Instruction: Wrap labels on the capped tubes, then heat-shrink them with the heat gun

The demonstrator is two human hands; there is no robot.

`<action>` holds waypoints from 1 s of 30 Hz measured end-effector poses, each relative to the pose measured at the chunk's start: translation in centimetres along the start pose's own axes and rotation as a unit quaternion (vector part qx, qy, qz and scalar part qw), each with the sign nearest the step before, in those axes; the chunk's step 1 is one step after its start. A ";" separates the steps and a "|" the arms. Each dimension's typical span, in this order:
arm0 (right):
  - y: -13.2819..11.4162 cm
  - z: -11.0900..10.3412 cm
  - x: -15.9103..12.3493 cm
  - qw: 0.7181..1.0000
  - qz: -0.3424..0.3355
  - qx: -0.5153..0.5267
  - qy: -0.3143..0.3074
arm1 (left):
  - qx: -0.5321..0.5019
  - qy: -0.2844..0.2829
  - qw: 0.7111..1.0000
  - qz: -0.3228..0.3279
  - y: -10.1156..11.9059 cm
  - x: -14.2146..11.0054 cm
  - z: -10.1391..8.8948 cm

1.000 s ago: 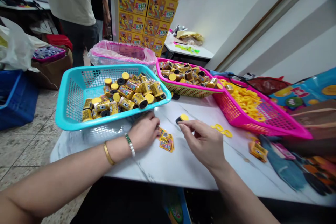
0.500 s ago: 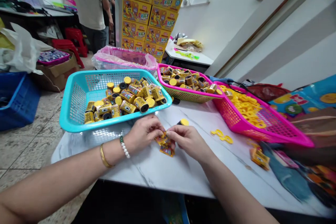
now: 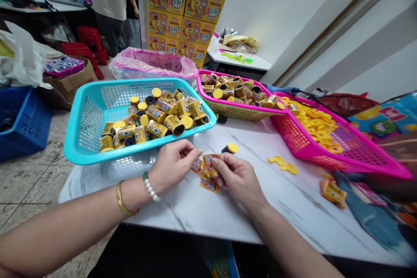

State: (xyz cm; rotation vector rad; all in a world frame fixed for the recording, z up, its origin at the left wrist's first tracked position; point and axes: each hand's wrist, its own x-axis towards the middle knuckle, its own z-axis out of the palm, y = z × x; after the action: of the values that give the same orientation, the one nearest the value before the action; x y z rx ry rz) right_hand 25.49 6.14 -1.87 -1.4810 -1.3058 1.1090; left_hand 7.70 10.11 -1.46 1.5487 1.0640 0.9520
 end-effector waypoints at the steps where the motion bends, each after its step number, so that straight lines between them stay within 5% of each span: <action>1: 0.1 0.1 0.0 1.000 0.000 0.003 0.015 | -0.013 0.004 1.000 -0.012 0.2 -0.2 0.1; 13: 0.8 0.8 0.0 0.997 -0.007 0.028 0.068 | -0.121 -0.052 0.985 -0.109 0.8 -0.8 0.5; 21: 0.8 1.0 0.0 0.996 -0.019 0.008 0.083 | -0.116 0.018 0.991 -0.061 1.2 -1.0 0.2; 30: 1.4 1.3 -0.1 0.986 -0.151 -0.064 0.036 | -0.162 0.016 0.981 -0.109 1.0 -0.3 0.5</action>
State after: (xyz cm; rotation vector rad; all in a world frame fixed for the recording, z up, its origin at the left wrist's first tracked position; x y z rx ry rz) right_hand 24.55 5.98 -3.53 -1.3448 -1.5146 0.7820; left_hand 8.21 9.56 -0.64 1.1296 1.0186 0.9473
